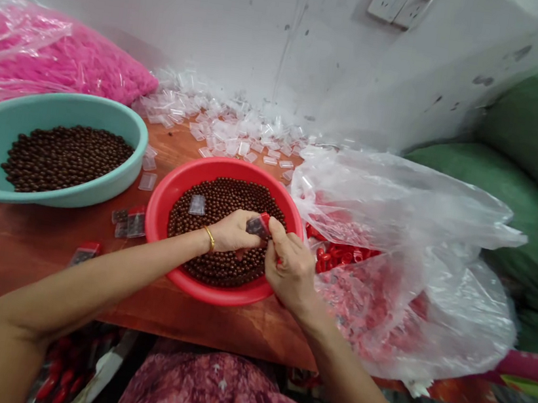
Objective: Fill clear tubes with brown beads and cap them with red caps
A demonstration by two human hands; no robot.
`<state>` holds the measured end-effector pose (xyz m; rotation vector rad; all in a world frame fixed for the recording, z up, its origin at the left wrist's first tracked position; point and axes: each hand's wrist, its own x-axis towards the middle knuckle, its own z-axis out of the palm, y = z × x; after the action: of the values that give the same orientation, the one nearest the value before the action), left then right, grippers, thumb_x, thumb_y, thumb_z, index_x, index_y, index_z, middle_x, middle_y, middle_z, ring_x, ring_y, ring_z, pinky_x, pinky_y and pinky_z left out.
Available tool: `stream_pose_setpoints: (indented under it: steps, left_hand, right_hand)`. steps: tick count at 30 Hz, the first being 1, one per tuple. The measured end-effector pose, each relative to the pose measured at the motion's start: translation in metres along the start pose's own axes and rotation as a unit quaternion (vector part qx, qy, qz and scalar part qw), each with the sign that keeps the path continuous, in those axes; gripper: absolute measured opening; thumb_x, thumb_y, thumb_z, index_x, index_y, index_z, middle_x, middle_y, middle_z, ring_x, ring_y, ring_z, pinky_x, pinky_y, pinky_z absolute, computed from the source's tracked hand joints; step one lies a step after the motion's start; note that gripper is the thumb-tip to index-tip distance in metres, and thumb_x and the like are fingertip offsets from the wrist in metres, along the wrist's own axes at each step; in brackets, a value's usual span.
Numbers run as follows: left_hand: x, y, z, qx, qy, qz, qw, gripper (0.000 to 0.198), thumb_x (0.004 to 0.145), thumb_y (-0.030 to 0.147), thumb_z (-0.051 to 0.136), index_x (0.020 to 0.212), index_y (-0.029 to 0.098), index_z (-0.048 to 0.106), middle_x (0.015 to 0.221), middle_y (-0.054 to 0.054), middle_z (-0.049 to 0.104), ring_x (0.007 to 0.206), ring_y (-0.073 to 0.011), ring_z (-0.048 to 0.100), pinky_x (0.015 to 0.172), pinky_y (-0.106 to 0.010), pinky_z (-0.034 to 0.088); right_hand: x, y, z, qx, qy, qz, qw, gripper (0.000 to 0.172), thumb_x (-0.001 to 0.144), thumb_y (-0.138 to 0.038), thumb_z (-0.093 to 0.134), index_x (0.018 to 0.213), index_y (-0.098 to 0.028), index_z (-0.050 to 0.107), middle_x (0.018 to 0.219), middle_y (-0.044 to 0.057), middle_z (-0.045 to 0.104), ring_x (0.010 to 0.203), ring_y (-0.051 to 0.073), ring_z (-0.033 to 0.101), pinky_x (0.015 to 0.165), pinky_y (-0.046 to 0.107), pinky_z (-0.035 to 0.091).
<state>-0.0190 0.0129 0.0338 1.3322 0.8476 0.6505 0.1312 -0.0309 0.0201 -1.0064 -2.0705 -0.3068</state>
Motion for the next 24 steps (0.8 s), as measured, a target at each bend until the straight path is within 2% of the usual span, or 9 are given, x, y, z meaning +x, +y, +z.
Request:
stream_pose_setpoints:
  steps: [4, 9, 10, 12, 14, 16, 18, 21, 24]
  left_hand:
    - [0.0, -0.002, 0.001, 0.049, -0.011, -0.007, 0.999, 0.011, 0.056, 0.013, 0.049, 0.066, 0.017, 0.046, 0.039, 0.01, 0.042, 0.031, -0.0057, 0.038, 0.031, -0.015, 0.03]
    - [0.001, -0.001, 0.004, 0.164, -0.079, 0.021, 0.983, 0.009, 0.055, 0.016, 0.052, 0.06, 0.016, 0.046, 0.046, 0.007, 0.046, 0.041, -0.0071, 0.042, 0.039, -0.017, 0.031]
    - [0.001, 0.0, 0.004, 0.194, -0.087, 0.035, 0.977, 0.009, 0.055, 0.017, 0.054, 0.06, 0.016, 0.046, 0.048, 0.007, 0.046, 0.043, -0.0072, 0.042, 0.041, -0.018, 0.031]
    - [0.0, 0.0, 0.004, 0.244, -0.086, 0.061, 0.964, 0.011, 0.056, 0.02, 0.056, 0.057, 0.016, 0.046, 0.049, 0.006, 0.044, 0.045, -0.0071, 0.04, 0.043, -0.018, 0.029]
    - [-0.002, 0.0, 0.003, 0.279, -0.073, 0.082, 0.954, 0.014, 0.058, 0.022, 0.057, 0.054, 0.016, 0.045, 0.048, 0.006, 0.042, 0.045, -0.0067, 0.037, 0.044, -0.019, 0.028]
    - [-0.003, -0.001, 0.002, 0.31, -0.064, 0.093, 0.944, 0.014, 0.058, 0.021, 0.057, 0.053, 0.016, 0.044, 0.047, 0.006, 0.041, 0.044, -0.0069, 0.036, 0.045, -0.02, 0.027]
    - [-0.005, -0.003, 0.002, 0.342, -0.054, 0.091, 0.934, 0.011, 0.057, 0.019, 0.057, 0.053, 0.016, 0.046, 0.047, 0.005, 0.044, 0.044, -0.008, 0.038, 0.046, -0.021, 0.029]
    - [-0.008, -0.011, 0.003, 0.384, -0.032, 0.087, 0.919, 0.006, 0.057, 0.018, 0.056, 0.062, 0.016, 0.056, 0.054, 0.001, 0.054, 0.052, -0.0129, 0.048, 0.053, -0.023, 0.037]
    - [-0.009, -0.017, 0.003, 0.417, -0.026, 0.089, 0.904, 0.02, 0.056, 0.017, 0.055, 0.075, 0.015, 0.062, 0.066, -0.004, 0.062, 0.064, -0.0186, 0.056, 0.063, -0.026, 0.043]
  right_hand:
    - [-0.005, 0.009, -0.004, 0.078, -0.012, 0.028, 0.997, 0.05, 0.077, -0.006, 0.043, 0.124, -0.021, 0.051, 0.1, 0.008, 0.07, 0.069, 0.016, 0.063, 0.064, 0.029, 0.053]
    - [0.004, 0.017, -0.004, 0.229, 0.0, 0.133, 0.964, 0.026, 0.084, -0.024, 0.043, 0.097, -0.023, 0.065, 0.097, 0.005, 0.069, 0.088, 0.019, 0.064, 0.081, 0.037, 0.051]
    - [0.007, 0.016, 0.0, 0.26, 0.005, 0.167, 0.951, 0.028, 0.087, -0.03, 0.039, 0.097, -0.023, 0.065, 0.097, 0.005, 0.068, 0.09, 0.019, 0.063, 0.083, 0.037, 0.051]
    - [0.015, 0.013, 0.01, 0.32, -0.005, 0.234, 0.918, 0.043, 0.092, -0.042, 0.026, 0.109, -0.022, 0.06, 0.105, 0.006, 0.065, 0.092, 0.018, 0.062, 0.083, 0.035, 0.05]
    - [0.023, 0.01, 0.019, 0.371, -0.054, 0.278, 0.884, 0.058, 0.092, -0.05, 0.01, 0.127, -0.023, 0.048, 0.121, 0.006, 0.058, 0.1, 0.016, 0.06, 0.088, 0.035, 0.048]
    - [0.028, 0.008, 0.026, 0.401, -0.113, 0.281, 0.865, 0.065, 0.091, -0.053, 0.001, 0.138, -0.025, 0.035, 0.135, 0.006, 0.048, 0.113, 0.016, 0.054, 0.097, 0.036, 0.043]
    - [0.03, 0.007, 0.028, 0.399, -0.161, 0.255, 0.866, 0.065, 0.091, -0.055, 0.004, 0.143, -0.024, 0.027, 0.144, 0.005, 0.038, 0.127, 0.016, 0.042, 0.106, 0.039, 0.034]
    - [0.027, 0.007, 0.029, 0.327, -0.19, 0.221, 0.899, 0.065, 0.09, -0.058, 0.015, 0.143, -0.022, 0.027, 0.149, 0.005, 0.029, 0.138, 0.02, 0.024, 0.113, 0.045, 0.019]
    - [0.021, 0.005, 0.033, 0.288, -0.199, 0.231, 0.908, 0.065, 0.089, -0.06, 0.017, 0.141, -0.024, 0.033, 0.147, 0.005, 0.034, 0.137, 0.022, 0.025, 0.113, 0.049, 0.016]
